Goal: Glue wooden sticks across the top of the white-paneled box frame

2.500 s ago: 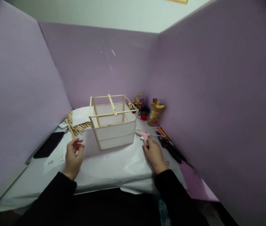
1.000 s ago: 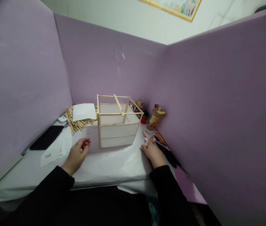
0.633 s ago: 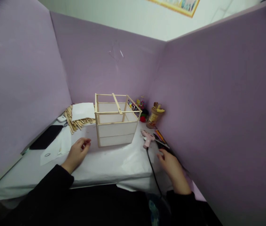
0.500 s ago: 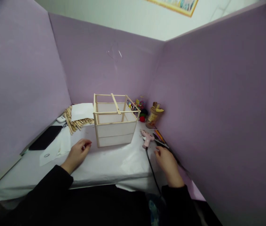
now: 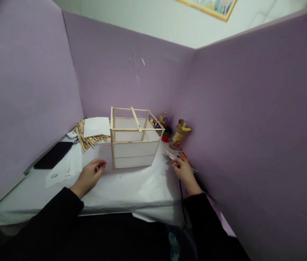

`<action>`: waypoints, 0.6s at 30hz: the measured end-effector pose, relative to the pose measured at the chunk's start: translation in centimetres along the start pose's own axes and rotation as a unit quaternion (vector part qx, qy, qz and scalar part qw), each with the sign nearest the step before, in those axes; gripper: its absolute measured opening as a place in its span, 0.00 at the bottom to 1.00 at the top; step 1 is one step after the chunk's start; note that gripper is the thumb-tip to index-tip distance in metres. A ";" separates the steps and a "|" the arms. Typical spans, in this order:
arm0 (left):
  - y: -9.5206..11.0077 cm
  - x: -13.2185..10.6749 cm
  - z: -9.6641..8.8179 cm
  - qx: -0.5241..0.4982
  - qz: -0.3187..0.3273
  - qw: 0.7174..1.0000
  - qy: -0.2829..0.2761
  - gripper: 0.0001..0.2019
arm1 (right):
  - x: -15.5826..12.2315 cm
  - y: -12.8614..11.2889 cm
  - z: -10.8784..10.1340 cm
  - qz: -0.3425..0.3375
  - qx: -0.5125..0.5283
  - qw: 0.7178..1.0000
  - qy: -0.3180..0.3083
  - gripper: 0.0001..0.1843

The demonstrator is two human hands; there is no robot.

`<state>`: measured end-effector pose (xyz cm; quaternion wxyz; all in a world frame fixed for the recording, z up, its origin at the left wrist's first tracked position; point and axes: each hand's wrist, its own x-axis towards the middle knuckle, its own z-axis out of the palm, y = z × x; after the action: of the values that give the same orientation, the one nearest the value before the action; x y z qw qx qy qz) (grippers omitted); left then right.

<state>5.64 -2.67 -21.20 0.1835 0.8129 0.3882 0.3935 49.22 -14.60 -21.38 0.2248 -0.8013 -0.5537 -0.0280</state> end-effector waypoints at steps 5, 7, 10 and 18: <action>0.0 -0.1 0.1 0.001 0.004 1.000 -0.007 0.11 | -0.4 -1.7 0.0 -0.008 -0.049 0.999 0.011 0.14; -0.1 -0.1 0.0 0.001 -0.001 1.000 -0.003 0.11 | -0.7 -3.3 0.8 -0.016 -0.077 0.997 0.005 0.14; 0.0 -0.2 -0.1 -0.002 -0.005 1.000 0.001 0.11 | -1.1 -5.3 1.6 -0.015 -0.118 0.993 -0.010 0.13; 0.5 0.0 -0.2 -0.002 0.007 1.000 -0.008 0.10 | -0.8 -6.0 0.6 0.039 -0.179 0.982 -0.056 0.13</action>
<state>5.69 -3.00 -20.82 0.1855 0.8185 0.3799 0.3889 43.42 -13.36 -20.22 0.0476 -0.8499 -0.5197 -0.0730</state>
